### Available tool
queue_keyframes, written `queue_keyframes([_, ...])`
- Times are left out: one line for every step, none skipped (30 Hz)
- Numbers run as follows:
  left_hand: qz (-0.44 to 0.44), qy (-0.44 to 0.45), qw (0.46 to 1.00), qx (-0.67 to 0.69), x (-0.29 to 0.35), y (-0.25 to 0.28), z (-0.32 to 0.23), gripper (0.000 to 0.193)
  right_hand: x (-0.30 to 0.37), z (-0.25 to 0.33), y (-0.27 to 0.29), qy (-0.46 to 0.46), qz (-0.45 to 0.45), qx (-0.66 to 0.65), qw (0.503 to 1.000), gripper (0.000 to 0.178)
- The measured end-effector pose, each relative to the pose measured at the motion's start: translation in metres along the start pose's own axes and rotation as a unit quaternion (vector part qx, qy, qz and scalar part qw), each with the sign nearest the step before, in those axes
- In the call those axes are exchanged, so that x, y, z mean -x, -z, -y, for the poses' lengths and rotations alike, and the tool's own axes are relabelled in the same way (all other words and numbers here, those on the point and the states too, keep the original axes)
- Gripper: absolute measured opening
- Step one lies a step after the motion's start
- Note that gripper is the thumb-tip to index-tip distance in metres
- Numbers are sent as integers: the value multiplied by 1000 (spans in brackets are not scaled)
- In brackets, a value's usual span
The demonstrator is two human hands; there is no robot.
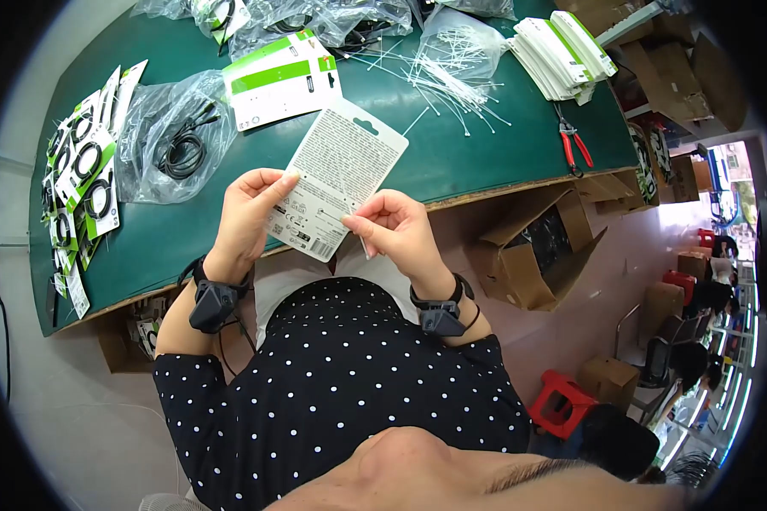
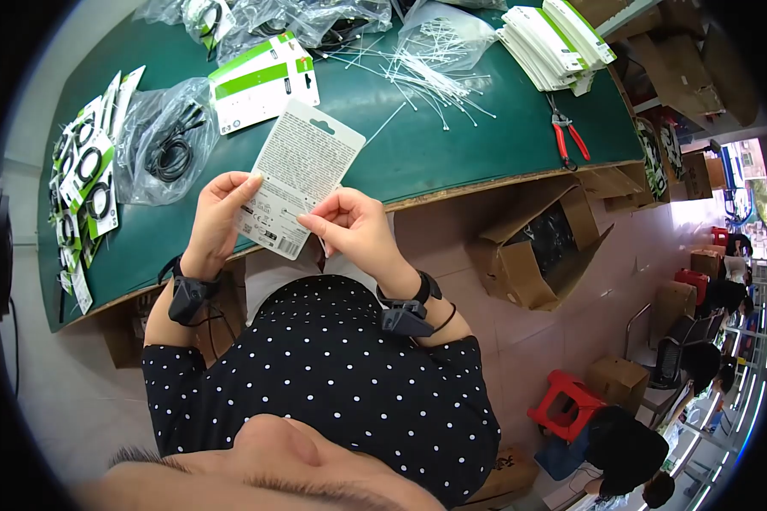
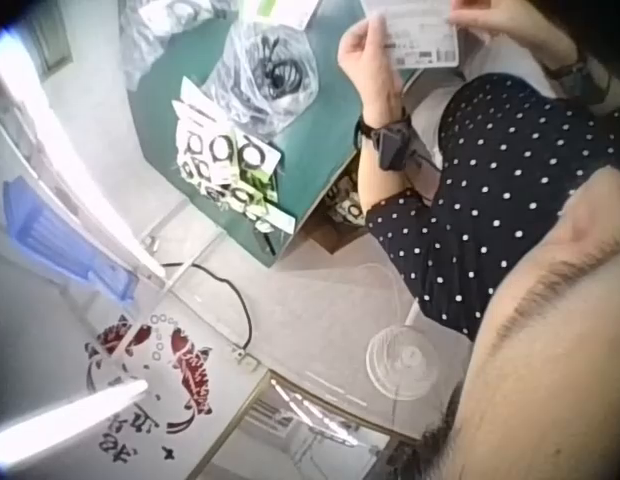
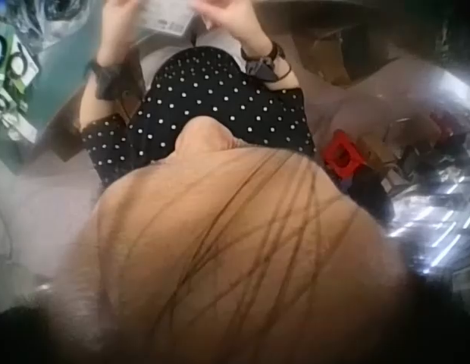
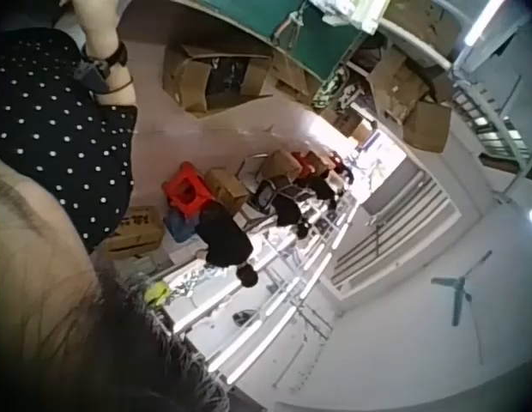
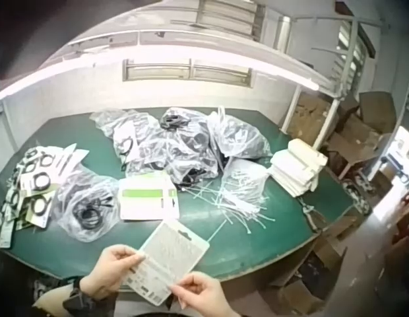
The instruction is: The person packages a cable by placing it onto a cardboard backing and threading a zip tie through the holes to pull it tight. They then turn the package over to thread and tighten a second zip tie before setting the finished item aside.
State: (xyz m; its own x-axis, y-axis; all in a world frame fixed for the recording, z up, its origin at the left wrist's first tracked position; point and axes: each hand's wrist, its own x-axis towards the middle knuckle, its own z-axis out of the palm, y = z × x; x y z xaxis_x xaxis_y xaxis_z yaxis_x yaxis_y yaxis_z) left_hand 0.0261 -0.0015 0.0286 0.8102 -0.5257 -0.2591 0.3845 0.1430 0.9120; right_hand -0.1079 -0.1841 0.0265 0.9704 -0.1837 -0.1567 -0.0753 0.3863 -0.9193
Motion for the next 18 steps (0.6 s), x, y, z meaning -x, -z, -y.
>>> queue_keyframes([-1, 5, 1000, 11, 0, 1, 1, 12, -1, 0, -1, -2, -2, 0, 1000, 11])
queue_keyframes([-1, 10, 1000, 23, 1, 3, 3, 12, -5, 2, -1, -6, -1, -1, 1000, 11])
queue_keyframes([0, 13, 1000, 24, 2, 4, 4, 12, -9, 4, 0, -10, 0, -3, 1000, 12])
queue_keyframes([0, 7, 1000, 24, 2, 5, 4, 12, -11, 4, 0, -14, 1, -5, 1000, 13])
queue_keyframes([0, 2, 1000, 25, 2, 5, 3, 13, -11, 4, -1, -16, -2, -3, 1000, 13])
queue_keyframes([0, -5, 1000, 26, 3, 5, 2, 13, -12, 3, -2, -14, -3, -2, 1000, 13])
queue_keyframes([1, -3, 1000, 28, 3, 5, 2, 13, -13, 2, -3, -12, -3, -1, 1000, 14])
queue_keyframes([3, -8, 1000, 22, 4, 4, 1, 13, -12, 2, -3, -10, -3, 0, 1000, 14])
queue_keyframes([4, -14, 1000, 16, 5, 4, 1, 14, -11, 1, -3, -11, -3, 2, 1000, 14])
queue_keyframes([4, -21, 1000, 9, 5, 5, 0, 14, -12, -2, -2, -12, -7, 8, 1000, 14])
queue_keyframes([2, -23, 1000, 9, 6, 5, 0, 14, -13, -5, -2, -14, -9, 14, 1000, 14])
queue_keyframes([0, -35, 999, 0, 7, 5, 2, 14, -13, -8, -2, -16, -11, 20, 1000, 15])
queue_keyframes([-3, -47, 999, -9, 8, 4, 3, 14, -13, -10, -2, -15, -7, 20, 1000, 15])
queue_keyframes([-5, -58, 998, -19, 9, 3, 4, 15, -13, -11, -2, -15, -7, 30, 999, 15])
queue_keyframes([-8, -60, 998, -18, 10, 3, 5, 15, -10, -13, -2, -15, -8, 40, 999, 15])
queue_keyframes([-14, -78, 996, -28, 10, 3, 6, 15, -8, -14, -3, -16, -9, 50, 999, 15])
queue_keyframes([-21, -96, 994, -38, 11, 3, 7, 15, -6, -14, -6, -16, -7, 50, 999, 15])
queue_keyframes([-27, -114, 992, -48, 11, 2, 7, 15, -3, -13, -9, -20, 5, 59, 998, 16])
